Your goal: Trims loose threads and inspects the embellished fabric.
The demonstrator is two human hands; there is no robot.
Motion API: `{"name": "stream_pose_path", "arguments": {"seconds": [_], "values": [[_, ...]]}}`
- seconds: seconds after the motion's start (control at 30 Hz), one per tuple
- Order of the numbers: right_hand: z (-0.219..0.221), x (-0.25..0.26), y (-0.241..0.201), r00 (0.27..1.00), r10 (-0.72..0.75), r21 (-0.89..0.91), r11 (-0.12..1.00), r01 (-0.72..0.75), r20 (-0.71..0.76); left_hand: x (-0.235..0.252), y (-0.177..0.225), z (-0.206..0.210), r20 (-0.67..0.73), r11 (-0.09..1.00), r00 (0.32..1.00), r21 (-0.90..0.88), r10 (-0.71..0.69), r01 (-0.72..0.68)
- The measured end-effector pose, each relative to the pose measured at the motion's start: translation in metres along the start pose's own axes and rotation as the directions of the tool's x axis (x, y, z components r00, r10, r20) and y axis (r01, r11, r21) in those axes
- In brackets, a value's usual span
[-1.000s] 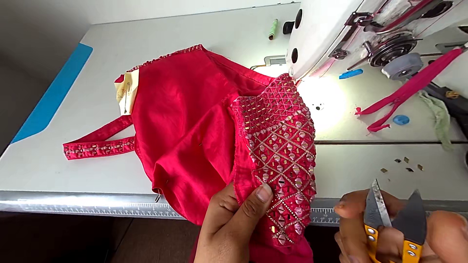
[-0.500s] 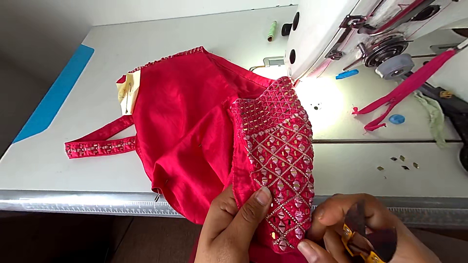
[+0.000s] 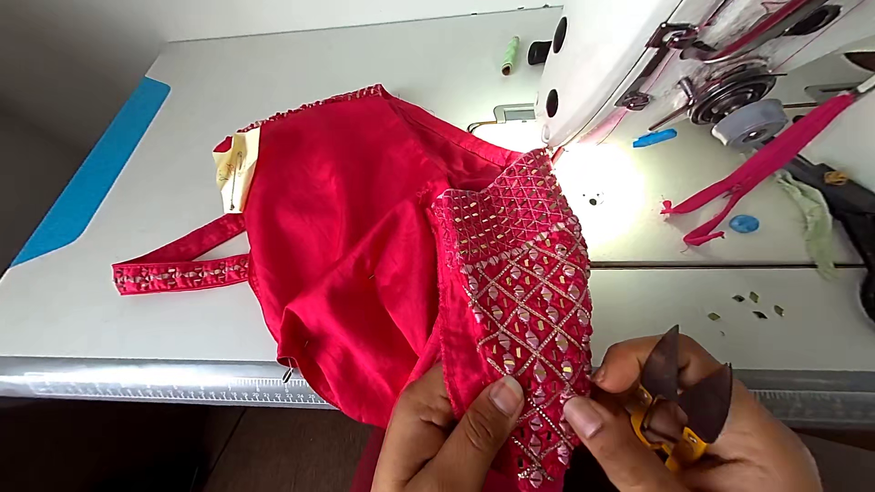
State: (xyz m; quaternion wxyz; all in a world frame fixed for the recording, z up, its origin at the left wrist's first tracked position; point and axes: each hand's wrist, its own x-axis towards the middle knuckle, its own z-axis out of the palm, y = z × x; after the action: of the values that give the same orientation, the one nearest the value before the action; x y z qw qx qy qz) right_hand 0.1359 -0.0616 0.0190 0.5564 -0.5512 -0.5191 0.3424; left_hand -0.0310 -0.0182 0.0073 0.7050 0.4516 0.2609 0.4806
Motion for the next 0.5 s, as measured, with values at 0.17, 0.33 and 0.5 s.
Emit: {"name": "stream_pose_path", "arguments": {"seconds": [0.17, 0.33, 0.5], "values": [[0.001, 0.003, -0.001, 0.999, 0.020, 0.031, 0.999, -0.019, -0.026, -0.002, -0.001, -0.001, 0.013, 1.000, 1.000, 0.023, 0.010, -0.010], [-0.004, 0.002, 0.001, 0.997, 0.066, 0.191, 0.979, -0.074, 0.047, -0.002, 0.000, 0.000, -0.004, 1.000, 1.000, -0.004, 0.005, -0.005], [-0.011, 0.000, 0.003, 0.959, 0.073, 0.403, 0.896, -0.184, 0.274, 0.002, 0.005, 0.006, -0.019, 0.997, 1.000, 0.077, -0.011, 0.012]]}}
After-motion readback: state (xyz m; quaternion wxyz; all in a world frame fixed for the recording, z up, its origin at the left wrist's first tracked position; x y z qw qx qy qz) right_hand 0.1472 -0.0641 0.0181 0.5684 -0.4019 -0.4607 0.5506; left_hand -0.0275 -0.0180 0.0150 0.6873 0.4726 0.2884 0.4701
